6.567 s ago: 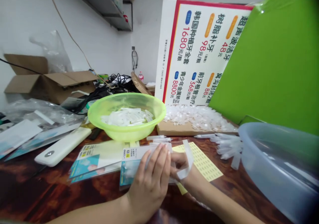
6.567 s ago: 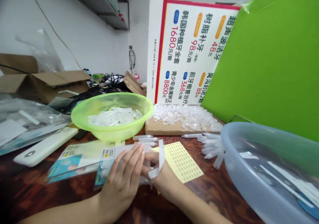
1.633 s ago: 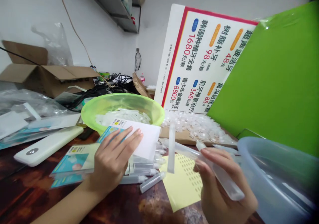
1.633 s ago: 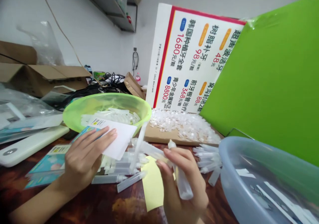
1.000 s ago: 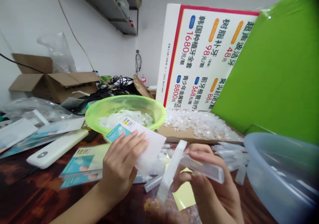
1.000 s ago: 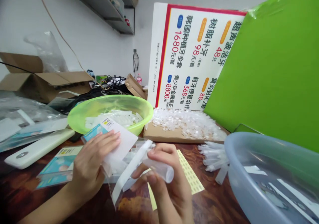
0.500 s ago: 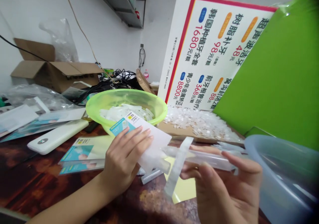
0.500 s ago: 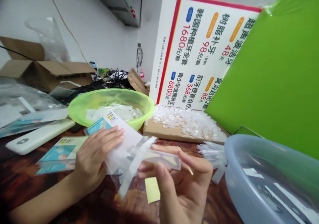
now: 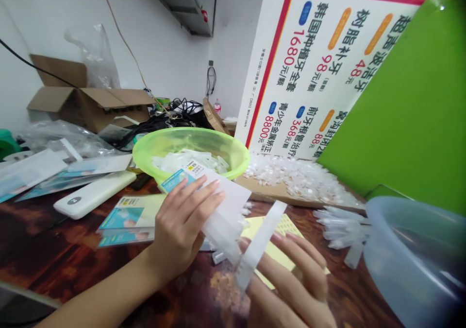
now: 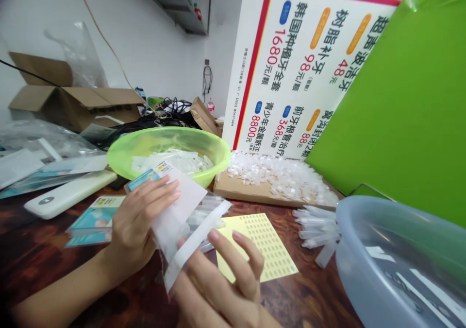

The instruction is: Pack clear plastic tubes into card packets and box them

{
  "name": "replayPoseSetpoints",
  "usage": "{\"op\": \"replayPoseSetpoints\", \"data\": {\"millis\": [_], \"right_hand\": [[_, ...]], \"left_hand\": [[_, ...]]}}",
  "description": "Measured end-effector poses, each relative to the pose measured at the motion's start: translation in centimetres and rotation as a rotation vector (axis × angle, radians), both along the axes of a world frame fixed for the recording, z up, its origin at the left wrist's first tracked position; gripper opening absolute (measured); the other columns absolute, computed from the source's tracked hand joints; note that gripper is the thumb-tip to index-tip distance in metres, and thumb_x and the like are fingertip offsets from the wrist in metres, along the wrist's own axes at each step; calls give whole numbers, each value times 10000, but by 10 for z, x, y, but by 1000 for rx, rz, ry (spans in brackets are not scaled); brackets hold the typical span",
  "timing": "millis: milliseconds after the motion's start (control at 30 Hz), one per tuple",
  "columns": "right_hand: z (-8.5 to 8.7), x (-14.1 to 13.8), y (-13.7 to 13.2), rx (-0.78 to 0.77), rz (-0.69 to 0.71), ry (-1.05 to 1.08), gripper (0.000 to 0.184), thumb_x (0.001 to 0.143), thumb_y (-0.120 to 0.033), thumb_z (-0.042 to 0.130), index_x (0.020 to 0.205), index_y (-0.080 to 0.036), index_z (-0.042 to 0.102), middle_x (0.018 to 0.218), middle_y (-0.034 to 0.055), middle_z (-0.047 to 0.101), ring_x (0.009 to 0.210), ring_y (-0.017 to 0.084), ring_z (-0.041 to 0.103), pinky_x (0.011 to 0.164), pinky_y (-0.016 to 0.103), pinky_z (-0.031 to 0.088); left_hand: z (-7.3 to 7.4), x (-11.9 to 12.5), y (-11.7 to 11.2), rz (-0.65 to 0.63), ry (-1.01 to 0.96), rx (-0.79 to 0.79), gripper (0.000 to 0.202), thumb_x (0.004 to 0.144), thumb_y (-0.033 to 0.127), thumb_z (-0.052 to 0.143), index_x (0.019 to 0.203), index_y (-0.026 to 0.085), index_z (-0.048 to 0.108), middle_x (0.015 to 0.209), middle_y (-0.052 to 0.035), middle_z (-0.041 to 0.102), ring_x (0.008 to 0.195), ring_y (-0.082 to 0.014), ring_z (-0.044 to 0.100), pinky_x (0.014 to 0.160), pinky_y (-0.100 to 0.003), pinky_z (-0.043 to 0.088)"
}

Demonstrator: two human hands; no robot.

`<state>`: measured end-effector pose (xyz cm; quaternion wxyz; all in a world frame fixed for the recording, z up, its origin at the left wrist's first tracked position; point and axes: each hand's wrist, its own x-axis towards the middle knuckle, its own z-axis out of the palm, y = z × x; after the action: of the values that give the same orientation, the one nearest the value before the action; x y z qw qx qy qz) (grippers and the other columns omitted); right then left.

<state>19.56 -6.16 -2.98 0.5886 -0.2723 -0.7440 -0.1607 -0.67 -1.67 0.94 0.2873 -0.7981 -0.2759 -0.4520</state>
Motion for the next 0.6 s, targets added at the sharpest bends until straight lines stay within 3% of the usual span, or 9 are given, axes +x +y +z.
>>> {"op": "replayPoseSetpoints", "data": {"millis": [100,300,400,500,600], "right_hand": [[3,-7,5,154,-39,-66,320,794,-87,528,993,-267,703,1000,0,764,1151,247,613,983,418,462],[6,-11,15,-69,46,-275,465,815,-71,458,1264,-148,553,1355,117,585,1367,230,418,1134,447,289],[0,-7,19,-118,48,-248,489,826,-39,472,1298,-156,523,1427,121,496,1428,251,299,1146,465,257],[-4,-5,22,-146,23,-178,508,841,-16,487,1331,-152,497,1438,134,478,1397,248,348,1137,456,255],[-3,-6,22,-207,16,-218,520,873,-38,477,1378,-159,452,1424,108,521,1365,194,409,1164,399,193]], "left_hand": [[-3,1,0,17,-4,28,360,937,117,379,1245,131,566,1230,-166,682,1288,-292,534,1055,-509,410],[-15,21,-7,68,16,99,331,968,66,357,1189,81,604,1139,-148,724,1181,-246,603,1125,-516,295],[-10,21,-7,104,30,93,349,912,-4,422,1215,60,583,1160,-164,699,1217,-257,564,1081,-453,379],[-1,12,-5,214,43,78,434,851,-55,445,1270,2,542,1267,-231,619,1292,-324,486,1034,-447,433],[3,5,0,293,115,56,418,875,-6,442,1277,23,555,1270,-193,642,1234,-329,541,1033,-462,409]]}}
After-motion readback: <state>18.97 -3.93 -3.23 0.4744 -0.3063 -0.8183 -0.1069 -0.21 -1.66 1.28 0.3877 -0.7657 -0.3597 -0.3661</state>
